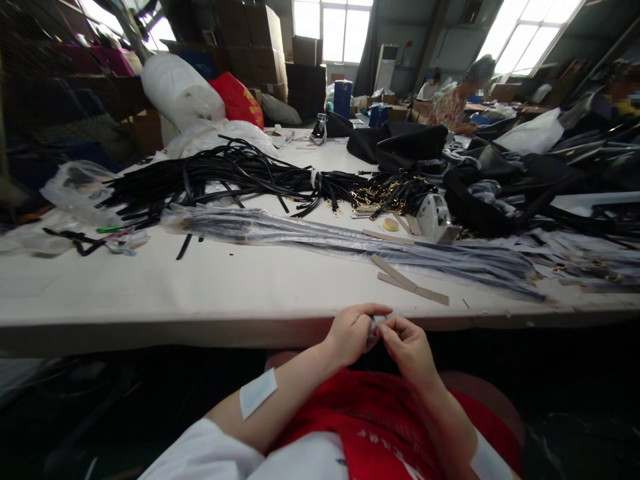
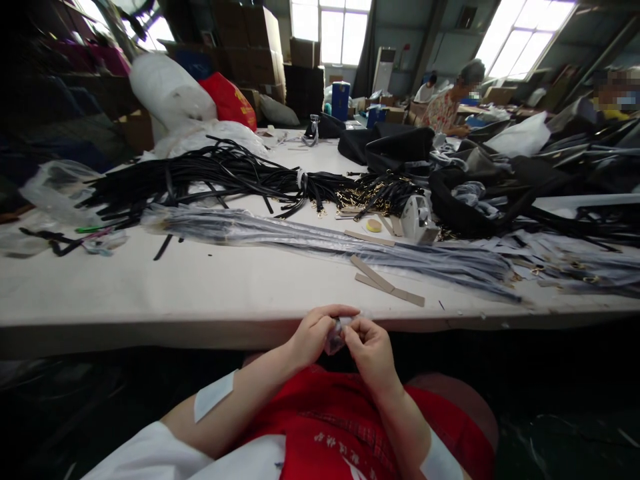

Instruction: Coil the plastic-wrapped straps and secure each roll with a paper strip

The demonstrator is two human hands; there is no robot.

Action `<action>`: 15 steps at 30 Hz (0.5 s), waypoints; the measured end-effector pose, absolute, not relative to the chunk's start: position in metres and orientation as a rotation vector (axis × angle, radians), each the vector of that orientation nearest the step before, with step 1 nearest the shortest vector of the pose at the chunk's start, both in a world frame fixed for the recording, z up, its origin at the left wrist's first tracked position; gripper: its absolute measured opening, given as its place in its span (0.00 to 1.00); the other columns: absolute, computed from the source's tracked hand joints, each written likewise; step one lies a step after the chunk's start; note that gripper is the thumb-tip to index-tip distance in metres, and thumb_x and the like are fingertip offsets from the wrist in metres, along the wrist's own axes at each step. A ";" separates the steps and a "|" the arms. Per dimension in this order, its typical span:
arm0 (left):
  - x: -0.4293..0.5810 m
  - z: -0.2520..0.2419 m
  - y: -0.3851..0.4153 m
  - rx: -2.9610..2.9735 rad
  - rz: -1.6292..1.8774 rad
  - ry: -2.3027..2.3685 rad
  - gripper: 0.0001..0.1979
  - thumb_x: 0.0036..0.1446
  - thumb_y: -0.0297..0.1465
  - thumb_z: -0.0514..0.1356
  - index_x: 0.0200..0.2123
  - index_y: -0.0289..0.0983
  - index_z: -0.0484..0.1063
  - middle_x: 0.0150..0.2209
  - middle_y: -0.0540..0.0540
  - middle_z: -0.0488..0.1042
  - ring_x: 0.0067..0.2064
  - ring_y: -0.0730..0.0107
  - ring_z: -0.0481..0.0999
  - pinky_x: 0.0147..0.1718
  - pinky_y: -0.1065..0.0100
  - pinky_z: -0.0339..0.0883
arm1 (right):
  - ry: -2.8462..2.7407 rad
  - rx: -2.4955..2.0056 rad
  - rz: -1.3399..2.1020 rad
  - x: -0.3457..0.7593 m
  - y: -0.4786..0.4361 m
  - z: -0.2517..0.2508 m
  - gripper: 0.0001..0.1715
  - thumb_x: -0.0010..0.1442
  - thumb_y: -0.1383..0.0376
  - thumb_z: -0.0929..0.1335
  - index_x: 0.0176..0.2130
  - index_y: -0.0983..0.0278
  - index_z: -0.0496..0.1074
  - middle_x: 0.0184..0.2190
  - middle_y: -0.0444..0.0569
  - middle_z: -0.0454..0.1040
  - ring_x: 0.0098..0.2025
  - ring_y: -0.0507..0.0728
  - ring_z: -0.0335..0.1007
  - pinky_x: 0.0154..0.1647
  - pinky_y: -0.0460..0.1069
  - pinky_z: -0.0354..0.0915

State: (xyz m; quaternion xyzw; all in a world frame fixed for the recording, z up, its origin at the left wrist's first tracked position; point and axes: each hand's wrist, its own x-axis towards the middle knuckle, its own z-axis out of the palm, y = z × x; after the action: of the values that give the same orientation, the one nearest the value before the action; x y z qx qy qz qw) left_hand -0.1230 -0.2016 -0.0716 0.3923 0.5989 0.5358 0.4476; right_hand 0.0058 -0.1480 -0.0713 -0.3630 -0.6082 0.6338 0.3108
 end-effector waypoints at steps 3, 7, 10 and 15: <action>-0.123 -0.074 -0.202 0.921 1.315 1.422 0.26 0.48 0.28 0.49 0.47 0.29 0.77 0.20 0.48 0.72 0.23 0.70 0.70 0.26 0.69 0.68 | -1.584 -0.926 1.639 0.007 -0.152 -0.073 0.18 0.52 0.55 0.72 0.20 0.63 0.68 0.13 0.37 0.55 0.17 0.46 0.43 0.16 0.45 0.41; -0.123 -0.074 -0.204 0.932 1.276 1.439 0.27 0.46 0.29 0.50 0.48 0.31 0.77 0.22 0.50 0.73 0.22 0.73 0.68 0.25 0.71 0.65 | -1.523 -0.909 1.668 0.013 -0.153 -0.078 0.17 0.55 0.56 0.71 0.23 0.64 0.70 0.13 0.37 0.54 0.17 0.47 0.42 0.16 0.45 0.40; -0.125 -0.072 -0.204 0.959 1.268 1.479 0.27 0.45 0.29 0.51 0.47 0.33 0.78 0.25 0.49 0.75 0.24 0.72 0.68 0.26 0.72 0.65 | -1.434 -0.911 1.725 0.018 -0.150 -0.078 0.16 0.54 0.57 0.72 0.23 0.64 0.70 0.13 0.37 0.54 0.17 0.46 0.41 0.16 0.45 0.39; -0.133 -0.067 -0.203 0.934 1.312 1.526 0.28 0.42 0.27 0.50 0.46 0.32 0.78 0.29 0.47 0.77 0.26 0.72 0.70 0.26 0.72 0.65 | -1.270 -0.908 1.623 0.029 -0.139 -0.066 0.13 0.54 0.59 0.73 0.24 0.64 0.72 0.13 0.38 0.57 0.17 0.46 0.45 0.16 0.45 0.40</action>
State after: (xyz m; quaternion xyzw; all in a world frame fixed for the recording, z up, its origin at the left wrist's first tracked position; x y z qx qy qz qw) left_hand -0.1328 -0.2027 -0.0673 0.3769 0.6157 0.5296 0.4454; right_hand 0.0290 -0.1386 -0.0659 -0.3640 -0.5091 0.6506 0.4302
